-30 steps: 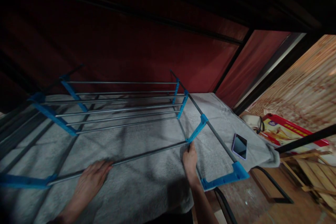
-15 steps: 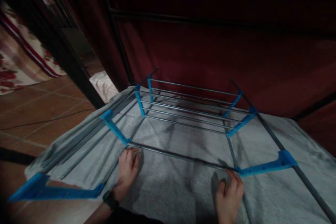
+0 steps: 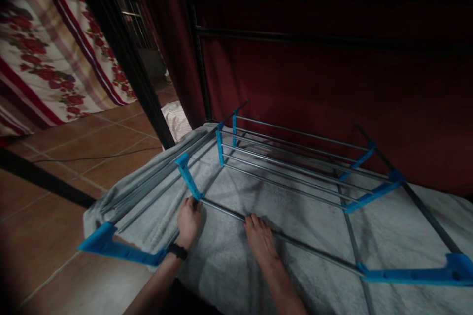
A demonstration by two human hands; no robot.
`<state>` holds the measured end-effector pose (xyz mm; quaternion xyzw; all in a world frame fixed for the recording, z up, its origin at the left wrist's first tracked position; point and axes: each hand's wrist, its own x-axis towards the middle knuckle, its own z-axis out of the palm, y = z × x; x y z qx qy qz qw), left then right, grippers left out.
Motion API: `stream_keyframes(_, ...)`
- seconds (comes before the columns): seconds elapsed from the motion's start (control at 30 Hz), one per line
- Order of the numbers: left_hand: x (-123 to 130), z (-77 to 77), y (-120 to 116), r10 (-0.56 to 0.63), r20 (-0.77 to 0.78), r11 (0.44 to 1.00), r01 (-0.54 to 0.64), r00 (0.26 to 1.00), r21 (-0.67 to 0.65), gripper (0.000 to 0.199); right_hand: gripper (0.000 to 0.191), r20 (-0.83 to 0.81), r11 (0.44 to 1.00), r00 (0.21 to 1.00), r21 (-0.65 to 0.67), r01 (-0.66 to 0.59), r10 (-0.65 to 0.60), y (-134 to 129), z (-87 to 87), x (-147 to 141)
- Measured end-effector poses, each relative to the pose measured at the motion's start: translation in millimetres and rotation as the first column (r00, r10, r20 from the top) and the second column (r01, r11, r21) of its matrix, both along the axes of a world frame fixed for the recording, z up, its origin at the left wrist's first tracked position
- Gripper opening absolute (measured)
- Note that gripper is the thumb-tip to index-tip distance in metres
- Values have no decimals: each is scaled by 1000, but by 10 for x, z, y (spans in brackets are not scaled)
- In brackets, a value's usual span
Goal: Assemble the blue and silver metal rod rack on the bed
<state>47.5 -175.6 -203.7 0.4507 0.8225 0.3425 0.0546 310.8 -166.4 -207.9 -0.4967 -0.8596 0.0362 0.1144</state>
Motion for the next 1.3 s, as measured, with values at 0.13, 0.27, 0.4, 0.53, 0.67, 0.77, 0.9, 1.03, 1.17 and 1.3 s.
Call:
stream_keyframes(0.13,22,-80,-8,43,-77,999,-45,996,-16,25,37,54,999,998,-36,-33,35,82,4,-8)
stream_keyframes(0.27,40,-126,-26,37,-124,999,-39,992,-12,28,39,47,996,998,-81,-39,43,99,1,27)
stream_keyframes(0.4,55,-165,-29,41,-157,999,-43,987,-14,30,36,63,986,997,-160,-34,45,122,50,35)
stream_keyframes(0.53,57,-202,-22,50,-175,999,-53,983,-12,29,36,80,960,996,-279,-21,45,169,157,33)
stream_keyframes(0.67,48,-222,-25,41,-170,999,-41,985,-1,28,35,42,938,998,-344,-31,49,205,224,38)
stream_keyframes(0.77,44,-234,-32,34,-172,999,-34,984,4,29,34,12,931,999,-365,-28,35,226,216,51)
stream_keyframes(0.9,41,-237,-23,41,-186,999,-43,982,-6,30,34,-28,916,998,-396,-60,54,291,183,60)
stream_keyframes(1.03,33,-195,-3,18,-191,999,-26,981,-39,30,33,-39,923,998,-382,-56,45,316,183,11)
stream_keyframes(1.17,-7,-133,-8,-11,-274,994,-20,962,-110,30,28,-42,953,999,-304,13,-27,179,227,-68)
stream_keyframes(1.3,-126,-165,117,-8,-351,978,-65,936,-198,32,30,-90,992,996,-128,-3,-9,96,220,43)
